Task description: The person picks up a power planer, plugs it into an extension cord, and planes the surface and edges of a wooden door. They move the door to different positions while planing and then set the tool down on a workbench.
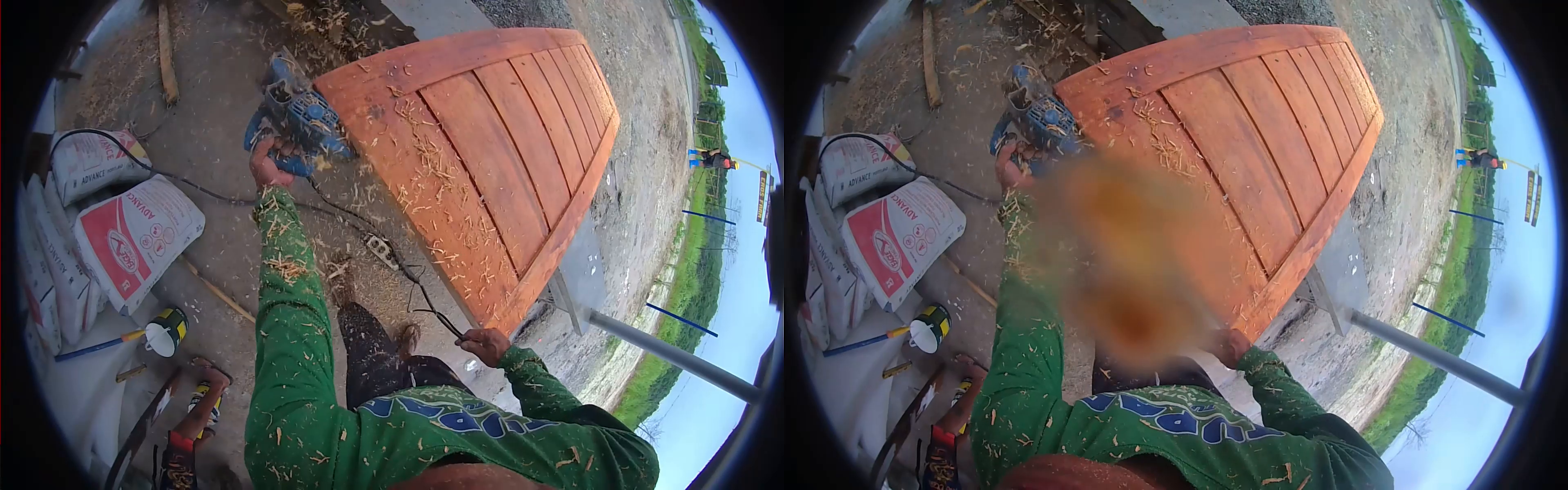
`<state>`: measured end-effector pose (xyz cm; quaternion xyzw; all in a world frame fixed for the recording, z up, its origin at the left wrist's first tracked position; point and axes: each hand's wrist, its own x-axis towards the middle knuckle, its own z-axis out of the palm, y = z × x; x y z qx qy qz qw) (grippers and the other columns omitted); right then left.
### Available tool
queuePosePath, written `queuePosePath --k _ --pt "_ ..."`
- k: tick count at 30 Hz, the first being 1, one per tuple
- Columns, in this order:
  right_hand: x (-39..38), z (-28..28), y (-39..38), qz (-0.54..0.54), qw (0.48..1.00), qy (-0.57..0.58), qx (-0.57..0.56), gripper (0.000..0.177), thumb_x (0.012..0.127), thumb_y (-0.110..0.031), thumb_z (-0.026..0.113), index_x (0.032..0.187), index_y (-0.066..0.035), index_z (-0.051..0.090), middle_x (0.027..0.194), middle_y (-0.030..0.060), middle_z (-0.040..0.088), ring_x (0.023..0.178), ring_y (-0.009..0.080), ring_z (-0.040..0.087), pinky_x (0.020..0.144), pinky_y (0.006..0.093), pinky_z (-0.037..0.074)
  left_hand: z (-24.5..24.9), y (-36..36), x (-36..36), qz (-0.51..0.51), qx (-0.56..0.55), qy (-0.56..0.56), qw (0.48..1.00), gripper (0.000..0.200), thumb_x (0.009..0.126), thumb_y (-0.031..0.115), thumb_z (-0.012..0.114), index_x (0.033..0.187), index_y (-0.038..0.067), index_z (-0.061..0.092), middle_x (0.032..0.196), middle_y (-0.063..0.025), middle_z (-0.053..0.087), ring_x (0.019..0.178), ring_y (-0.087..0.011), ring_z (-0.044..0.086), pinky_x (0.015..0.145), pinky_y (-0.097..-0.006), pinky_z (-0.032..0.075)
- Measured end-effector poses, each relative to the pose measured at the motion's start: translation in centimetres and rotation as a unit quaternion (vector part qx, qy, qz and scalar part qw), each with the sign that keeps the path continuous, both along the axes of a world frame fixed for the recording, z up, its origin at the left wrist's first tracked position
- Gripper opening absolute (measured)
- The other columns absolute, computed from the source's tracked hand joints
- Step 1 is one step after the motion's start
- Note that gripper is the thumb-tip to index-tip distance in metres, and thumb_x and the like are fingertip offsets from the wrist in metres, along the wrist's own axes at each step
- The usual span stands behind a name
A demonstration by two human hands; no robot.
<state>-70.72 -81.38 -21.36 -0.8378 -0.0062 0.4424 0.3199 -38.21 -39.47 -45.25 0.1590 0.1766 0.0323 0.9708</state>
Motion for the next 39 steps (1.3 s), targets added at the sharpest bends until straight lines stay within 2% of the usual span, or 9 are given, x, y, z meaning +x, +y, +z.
queuePosePath --k 6,10,15,18,25,29,33,36,39 --pt "-4.0 -6.2 -1.4 0.03 0.996 -0.068 -0.04 0.026 0.086 -0.024 0.059 0.1 -0.003 0.065 0.093 0.0155 0.066 0.088 0.0274 0.063 0.08 0.0368 0.048 5.4 3.7 -6.4 -0.018 0.095 0.063 0.993 0.025 0.072 0.013 0.065 0.093 0.006 0.052 0.067 -0.0033 0.048 0.06 -0.0165 0.051 0.057 -0.0346 0.045" --pt "-5.0 -2.3 3.3 0.115 0.97 -0.157 -0.145 0.057 0.081 -0.03 0.063 0.128 -0.003 0.046 0.116 0.0197 0.058 0.113 0.0349 0.051 0.099 0.0423 0.038 8.0 5.5 -15.6 -0.039 0.297 0.148 0.943 0.022 0.071 0.008 0.062 0.091 0.006 0.055 0.063 -0.0039 0.05 0.053 -0.0149 0.05 0.051 -0.035 0.044" --pt "-5.8 -1.6 9.0 0.022 0.994 -0.056 0.096 0.063 0.083 -0.031 0.063 0.132 0.001 0.04 0.118 0.0191 0.057 0.105 0.032 0.058 0.089 0.0398 0.047 17.1 3.4 -25.5 -0.04 0.543 0.241 0.803 0.012 0.069 0.005 0.059 0.081 0.003 0.057 0.064 -0.0044 0.055 0.049 -0.014 0.051 0.044 -0.0295 0.041" --pt "-5.0 2.7 16.1 0.049 0.973 -0.12 0.189 0.061 0.084 -0.029 0.062 0.131 0.002 0.04 0.12 0.0194 0.056 0.107 0.0299 0.058 0.091 0.0391 0.046 17.7 2.1 -29.2 -0.022 0.498 0.177 0.848 0.012 0.068 0.004 0.059 0.08 0.002 0.056 0.064 -0.0025 0.055 0.046 -0.0142 0.049 0.042 -0.0285 0.04" --pt "-2.7 4.1 26.7 -0.206 0.9 -0.112 0.367 0.064 0.09 -0.036 0.051 0.138 0.0 0.03 0.13 0.0195 0.047 0.119 0.0272 0.047 0.101 0.0346 0.036 27.9 -2.6 -31.0 -0.115 0.405 0.082 0.903 0.015 0.078 0.014 0.059 0.087 0.003 0.056 0.078 -0.0041 0.058 0.064 -0.0132 0.055 0.06 -0.027 0.045" --pt "-0.1 6.2 25.6 -0.247 0.9 -0.132 0.334 0.068 0.09 -0.044 0.048 0.136 0.001 0.028 0.121 0.019 0.051 0.11 0.0263 0.051 0.093 0.0333 0.039 29.3 -3.6 -30.1 -0.269 0.178 0.046 0.945 0.046 0.094 0.047 0.041 0.102 0.004 0.055 0.095 -0.0072 0.059 0.087 -0.0179 0.056 0.08 -0.0323 0.045" --pt "1.3 7.0 25.7 -0.328 0.899 -0.233 0.174 0.072 0.083 -0.047 0.056 0.133 0.0 0.034 0.112 0.0185 0.056 0.101 0.0258 0.056 0.089 0.0349 0.043 31.2 -5.2 -27.2 -0.326 0.12 0.026 0.937 0.049 0.095 0.05 0.038 0.112 0.006 0.052 0.105 -0.0062 0.057 0.097 -0.0179 0.053 0.088 -0.033 0.043" --pt "2.5 5.6 27.1 -0.453 0.846 -0.275 0.054 0.064 0.079 -0.041 0.064 0.123 0.001 0.046 0.101 0.0154 0.061 0.089 0.0238 0.06 0.081 0.0346 0.048 24.7 -3.8 -24.1 -0.577 0.161 0.001 0.801 0.044 0.095 0.042 0.043 0.118 0.005 0.051 0.1 -0.004 0.059 0.093 -0.0146 0.055 0.088 -0.0309 0.042" --pt "3.9 7.2 26.8 -0.544 0.806 -0.231 0.034 0.05 0.077 -0.033 0.069 0.111 0.0 0.055 0.091 0.0115 0.064 0.079 0.0207 0.062 0.073 0.0328 0.05 37.4 1.9 -16.6 -0.633 0.401 -0.325 0.577 0.043 0.096 0.032 0.046 0.118 -0.005 0.05 0.096 -0.006 0.06 0.087 -0.0135 0.055 0.078 -0.0298 0.045"
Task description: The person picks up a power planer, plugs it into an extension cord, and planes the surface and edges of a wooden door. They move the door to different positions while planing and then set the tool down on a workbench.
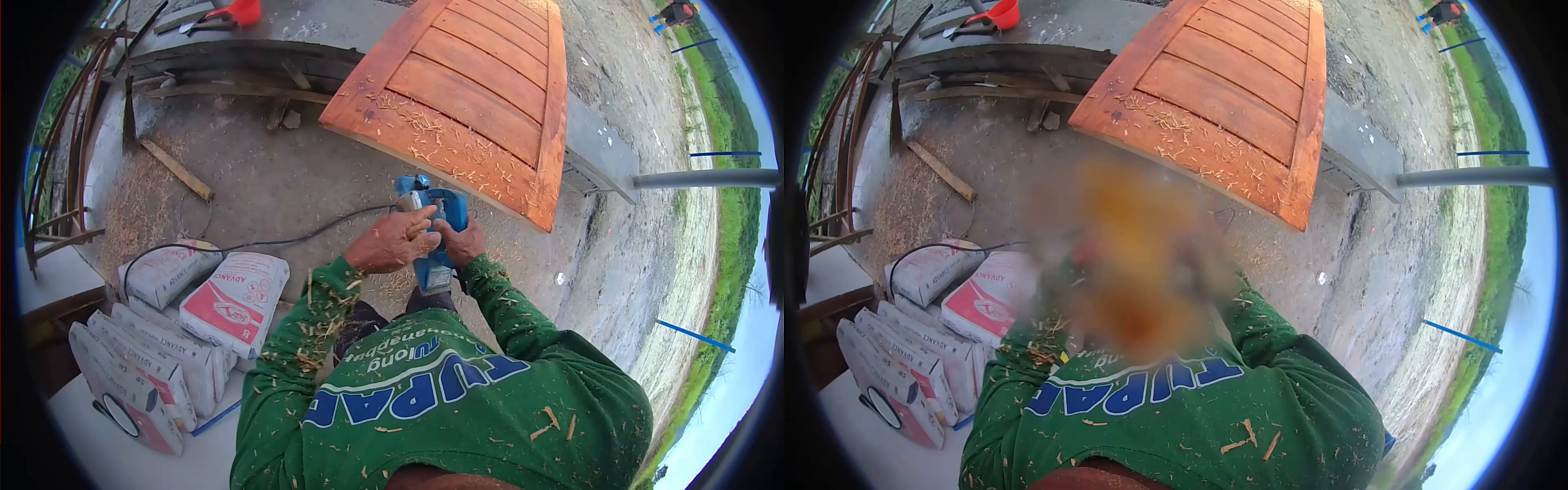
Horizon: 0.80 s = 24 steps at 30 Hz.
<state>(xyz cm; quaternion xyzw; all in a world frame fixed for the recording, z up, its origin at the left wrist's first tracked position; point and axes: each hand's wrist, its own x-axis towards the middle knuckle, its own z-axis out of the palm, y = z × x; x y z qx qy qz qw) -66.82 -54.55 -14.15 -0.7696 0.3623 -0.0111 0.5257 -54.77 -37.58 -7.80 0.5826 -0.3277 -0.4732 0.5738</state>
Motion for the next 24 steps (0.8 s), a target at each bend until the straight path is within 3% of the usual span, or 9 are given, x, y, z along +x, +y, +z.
queuePosePath --k 5,7,9,11,13,17,20,23,24 --pt "-2.3 -6.1 -3.9 -0.015 0.986 -0.001 -0.168 0.04 0.077 -0.026 0.07 0.105 -0.001 0.058 0.087 0.0095 0.064 0.074 0.0186 0.061 0.071 0.0325 0.051 16.7 4.3 5.6 0.041 -0.451 0.112 0.885 0.031 0.091 0.024 0.05 0.104 -0.002 0.061 0.098 -0.0223 0.064 0.094 -0.0284 0.062 0.084 -0.0401 0.046" --pt "-1.0 -4.3 -2.9 -0.024 0.993 0.07 -0.094 0.052 0.075 -0.029 0.07 0.113 0.002 0.054 0.1 0.0163 0.063 0.09 0.0248 0.061 0.08 0.0366 0.049 19.5 2.9 7.2 -0.052 -0.458 0.092 0.883 0.022 0.086 0.019 0.056 0.095 0.001 0.064 0.097 -0.0215 0.065 0.096 -0.0317 0.061 0.084 -0.0423 0.046" --pt "-2.8 -8.3 -4.9 -0.058 0.962 0.15 -0.219 0.071 0.071 -0.035 0.07 0.125 0.005 0.045 0.117 0.0252 0.056 0.108 0.0341 0.056 0.093 0.0398 0.043 21.7 1.1 12.2 -0.302 -0.324 0.023 0.896 0.018 0.085 0.017 0.06 0.091 0.0 0.066 0.105 -0.0162 0.064 0.102 -0.0319 0.057 0.09 -0.0406 0.042" --pt "-2.9 -8.8 -5.1 -0.063 0.965 0.206 -0.151 0.076 0.071 -0.035 0.069 0.131 0.001 0.04 0.122 0.0266 0.051 0.111 0.0372 0.053 0.098 0.0394 0.04 14.3 -0.4 14.8 -0.125 -0.104 -0.268 0.95 0.015 0.071 0.015 0.07 0.069 0.003 0.06 0.098 -0.0134 0.065 0.093 -0.0319 0.059 0.083 -0.041 0.045" --pt "-1.4 -4.7 -4.9 -0.086 0.964 0.244 -0.065 0.072 0.07 -0.033 0.066 0.131 -0.003 0.043 0.122 0.0229 0.053 0.111 0.0351 0.053 0.098 0.0386 0.041 4.6 2.2 18.6 -0.086 0.085 -0.489 0.864 0.015 0.068 0.017 0.071 0.071 0.006 0.06 0.085 -0.0132 0.063 0.087 -0.0317 0.058 0.075 -0.0406 0.046" --pt "-1.2 -5.1 -3.8 -0.158 0.955 0.248 -0.022 0.072 0.067 -0.036 0.066 0.128 -0.004 0.046 0.124 0.0212 0.053 0.112 0.0325 0.053 0.098 0.0376 0.041 -3.3 9.2 22.6 -0.116 0.398 -0.286 0.864 0.032 0.076 0.032 0.066 0.091 0.004 0.067 0.085 -0.0163 0.067 0.081 -0.0325 0.064 0.075 -0.0384 0.049" --pt "0.0 -6.3 -3.2 -0.203 0.948 0.243 -0.005 0.074 0.064 -0.04 0.067 0.126 -0.004 0.049 0.124 0.0209 0.052 0.113 0.031 0.053 0.099 0.0369 0.041 -11.4 13.7 27.2 -0.054 0.411 -0.204 0.887 0.03 0.078 0.026 0.066 0.094 0.001 0.066 0.085 -0.0102 0.068 0.081 -0.0211 0.065 0.073 -0.0365 0.05" --pt "3.4 1.2 -0.7 -0.331 0.919 0.204 0.064 0.081 0.062 -0.048 0.07 0.127 -0.004 0.049 0.127 0.0213 0.05 0.116 0.0302 0.051 0.1 0.0361 0.039 -9.2 10.0 32.3 -0.182 0.4 -0.274 0.856 0.033 0.079 0.032 0.064 0.095 0.003 0.066 0.086 -0.0127 0.068 0.082 -0.0262 0.064 0.075 -0.0384 0.05" --pt "4.2 -1.8 0.4 -0.387 0.893 0.231 -0.012 0.079 0.061 -0.051 0.072 0.121 -0.003 0.054 0.121 0.0206 0.055 0.109 0.0309 0.056 0.096 0.0372 0.043 -8.4 9.1 34.2 -0.233 0.388 -0.299 0.84 0.034 0.079 0.034 0.063 0.095 0.004 0.066 0.086 -0.0136 0.067 0.083 -0.0279 0.064 0.075 -0.039 0.05"
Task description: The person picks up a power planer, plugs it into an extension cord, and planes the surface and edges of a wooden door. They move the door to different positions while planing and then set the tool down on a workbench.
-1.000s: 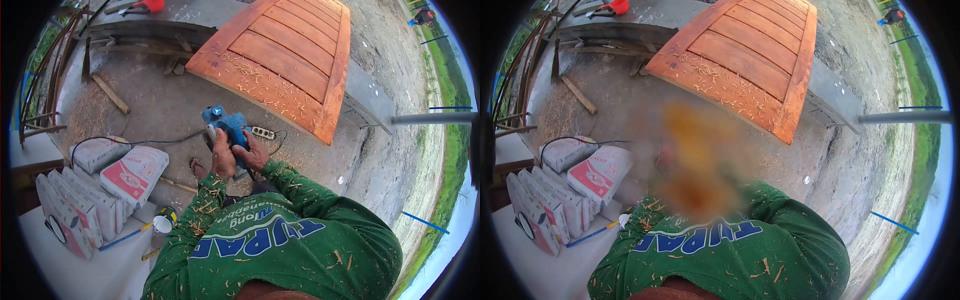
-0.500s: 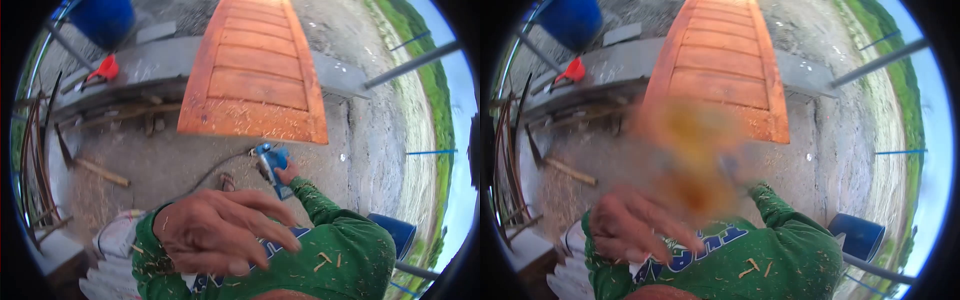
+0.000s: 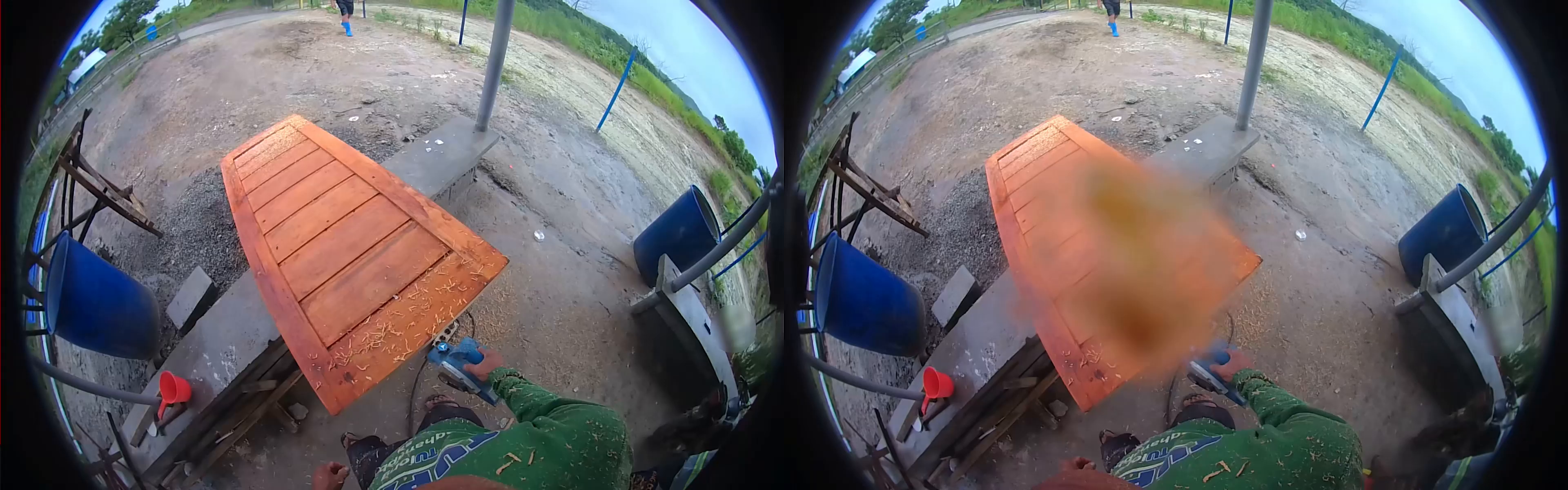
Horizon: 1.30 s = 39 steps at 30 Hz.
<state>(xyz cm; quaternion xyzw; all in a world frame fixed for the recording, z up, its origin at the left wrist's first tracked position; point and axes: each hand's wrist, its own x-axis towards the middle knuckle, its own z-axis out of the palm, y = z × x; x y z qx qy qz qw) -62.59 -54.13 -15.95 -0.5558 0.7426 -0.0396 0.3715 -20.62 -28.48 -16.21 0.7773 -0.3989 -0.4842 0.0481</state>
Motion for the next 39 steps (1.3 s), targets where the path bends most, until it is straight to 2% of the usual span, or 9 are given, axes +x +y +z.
queuePosePath --k 7,12,15,18,20,23,29,34,39 --pt "5.6 -1.3 11.9 -0.261 0.95 -0.077 -0.153 0.041 0.069 -0.031 0.074 0.096 -0.002 0.062 0.078 0.0136 0.065 0.063 0.0205 0.063 0.056 0.0333 0.051 -1.3 -4.7 12.5 -0.401 -0.018 0.099 0.91 0.042 0.086 0.044 0.051 0.102 0.009 0.065 0.094 -0.0186 0.065 0.092 -0.037 0.06 0.081 -0.0435 0.046" --pt "12.9 12.3 21.0 -0.415 0.782 -0.33 -0.327 0.012 0.081 -0.013 0.064 0.085 -0.003 0.058 0.065 0.0043 0.056 0.05 0.0133 0.054 0.044 0.026 0.043 -10.2 -5.1 11.9 -0.573 -0.081 0.181 0.795 0.038 0.084 0.04 0.055 0.1 0.007 0.065 0.095 -0.02 0.063 0.101 -0.0374 0.055 0.086 -0.0484 0.04" --pt "13.3 17.7 26.1 -0.435 0.692 -0.426 -0.388 0.019 0.085 -0.017 0.061 0.095 -0.001 0.057 0.07 0.0076 0.059 0.057 0.0188 0.057 0.051 0.0315 0.047 -13.2 -7.0 5.6 -0.59 -0.129 0.112 0.789 0.077 0.074 0.042 0.069 0.132 0.0 0.04 0.127 -0.0239 0.047 0.117 -0.0375 0.046 0.101 -0.0456 0.034" --pt "15.6 27.8 29.4 -0.482 0.481 -0.539 -0.495 0.04 0.088 -0.026 0.057 0.117 0.001 0.052 0.098 0.016 0.063 0.087 0.0281 0.063 0.078 0.0407 0.051 4.1 -12.0 -6.1 -0.498 -0.392 0.247 0.733 0.117 0.052 0.046 0.081 0.14 0.001 0.02 0.141 -0.0236 0.028 0.13 -0.0408 0.027 0.108 -0.0436 0.025" --pt "9.8 28.3 33.7 -0.378 0.533 -0.563 -0.506 0.049 0.088 -0.027 0.053 0.127 0.002 0.046 0.123 0.0182 0.054 0.11 0.0315 0.055 0.097 0.0459 0.041 8.5 -12.1 -11.5 -0.53 -0.455 0.302 0.648 0.119 0.05 0.047 0.081 0.142 0.004 0.018 0.142 -0.021 0.027 0.131 -0.0394 0.025 0.107 -0.0445 0.025" --pt "3.6 26.7 38.9 -0.35 0.721 -0.236 -0.55 0.047 0.087 -0.019 0.05 0.129 0.0 0.044 0.131 0.0167 0.047 0.12 0.0337 0.046 0.103 0.0491 0.033 10.8 -8.7 -15.2 -0.601 -0.381 0.389 0.585 0.107 0.058 0.049 0.078 0.141 0.007 0.024 0.143 -0.019 0.028 0.131 -0.0372 0.027 0.106 -0.0444 0.025" --pt "3.5 19.5 32.9 -0.376 0.53 -0.62 -0.439 0.052 0.083 -0.023 0.052 0.129 0.0 0.044 0.13 0.0153 0.049 0.12 0.0335 0.046 0.105 0.0488 0.032 2.4 -2.9 -15.4 -0.555 -0.016 0.426 0.714 0.061 0.079 0.045 0.065 0.122 0.003 0.052 0.112 -0.0201 0.058 0.101 -0.0321 0.056 0.089 -0.0384 0.042" --pt "3.1 8.0 28.5 -0.251 0.471 -0.801 -0.273 0.037 0.083 -0.026 0.056 0.115 -0.008 0.053 0.087 0.0012 0.057 0.079 0.019 0.054 0.077 0.0405 0.042 -0.5 -1.0 -3.1 -0.441 -0.037 0.275 0.853 0.043 0.082 0.039 0.061 0.103 0.001 0.061 0.087 -0.0194 0.063 0.083 -0.0282 0.059 0.075 -0.0385 0.045" --pt "11.3 -2.2 27.7 -0.412 0.411 -0.786 -0.211 0.029 0.083 -0.017 0.058 0.111 -0.017 0.05 0.073 -0.0014 0.05 0.068 0.0151 0.046 0.07 0.0376 0.039 -2.3 0.9 6.8 -0.456 -0.007 0.134 0.88 0.049 0.084 0.047 0.055 0.103 0.003 0.062 0.083 -0.0191 0.062 0.079 -0.0286 0.059 0.072 -0.0389 0.045"
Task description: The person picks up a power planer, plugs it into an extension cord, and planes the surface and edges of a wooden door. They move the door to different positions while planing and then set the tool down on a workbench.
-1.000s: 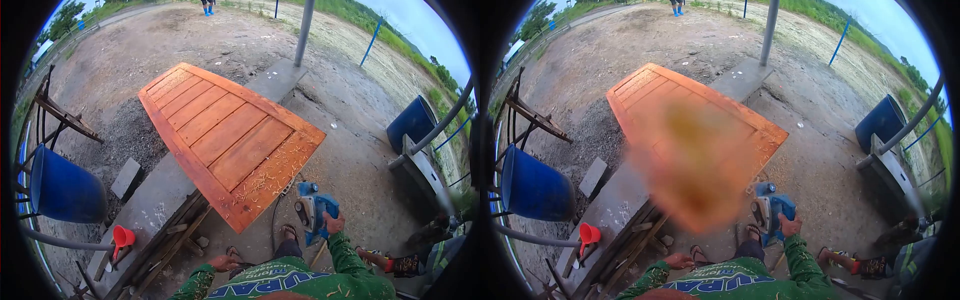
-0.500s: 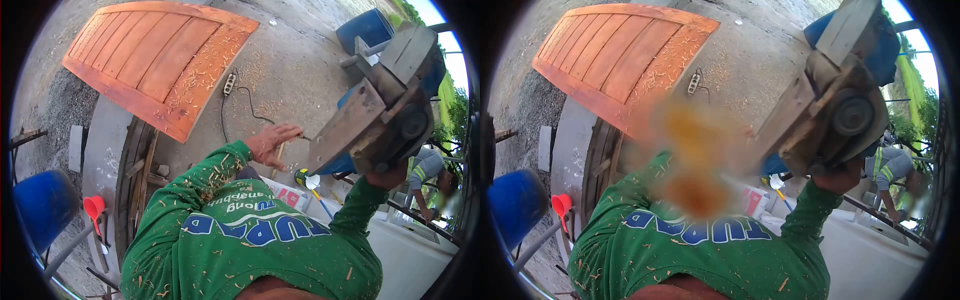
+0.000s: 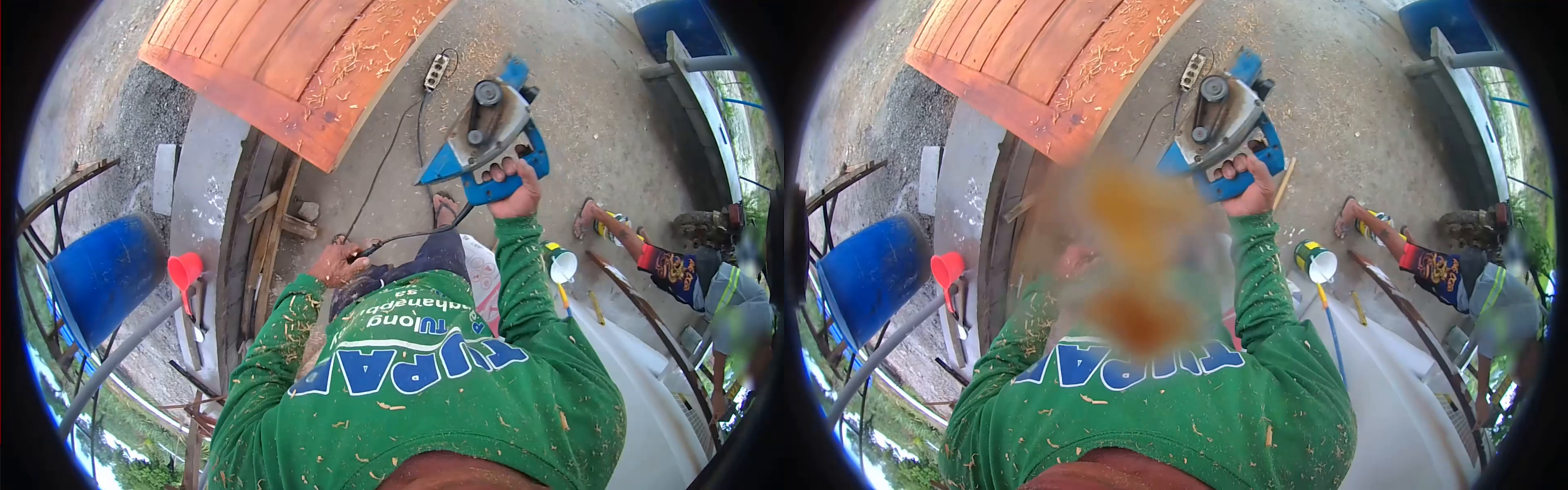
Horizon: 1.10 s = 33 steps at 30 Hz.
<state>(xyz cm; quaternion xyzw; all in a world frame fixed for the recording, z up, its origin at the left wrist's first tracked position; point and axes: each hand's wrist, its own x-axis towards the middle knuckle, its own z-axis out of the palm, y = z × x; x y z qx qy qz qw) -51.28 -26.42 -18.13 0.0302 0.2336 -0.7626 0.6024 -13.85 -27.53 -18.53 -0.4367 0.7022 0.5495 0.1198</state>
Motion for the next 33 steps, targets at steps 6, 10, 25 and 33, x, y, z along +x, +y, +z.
queuePosePath --k 6,10,25,33 --pt "12.3 -7.0 4.4 0.01 0.992 -0.037 0.117 0.025 0.08 -0.014 0.061 0.102 -0.017 0.051 0.07 -0.001 0.05 0.065 0.0165 0.05 0.067 0.0387 0.042 -1.4 -0.9 8.7 -0.022 0.105 0.018 0.994 0.055 0.088 0.053 0.044 0.108 0.005 0.061 0.095 -0.0182 0.063 0.088 -0.0331 0.058 0.081 -0.0391 0.044" --pt "19.2 -3.5 8.5 0.031 0.988 -0.021 0.147 0.02 0.081 -0.015 0.062 0.099 -0.017 0.052 0.07 -0.0011 0.05 0.065 0.0165 0.049 0.066 0.0382 0.042 -1.7 2.5 13.3 -0.064 0.089 0.025 0.994 0.056 0.09 0.052 0.041 0.116 0.006 0.058 0.103 -0.0177 0.062 0.097 -0.0318 0.058 0.087 -0.0375 0.043" --pt "29.0 -3.2 8.1 -0.037 0.984 0.101 0.144 0.038 0.086 -0.017 0.057 0.122 -0.018 0.045 0.071 0.0002 0.049 0.066 0.0156 0.048 0.07 0.0386 0.041 1.3 7.3 12.2 0.237 0.238 0.184 0.924 0.06 0.081 0.043 0.064 0.118 -0.004 0.054 0.101 -0.0135 0.061 0.091 -0.0188 0.056 0.082 -0.0307 0.043" --pt "29.7 -2.5 6.4 -0.01 0.992 0.126 -0.025 0.047 0.084 -0.015 0.057 0.128 -0.015 0.039 0.074 0.001 0.049 0.068 0.0157 0.048 0.073 0.0393 0.042 -3.1 7.2 6.0 0.283 0.169 0.252 0.91 0.052 0.084 0.039 0.065 0.115 -0.001 0.055 0.092 -0.0066 0.06 0.077 -0.0125 0.053 0.07 -0.0294 0.045"
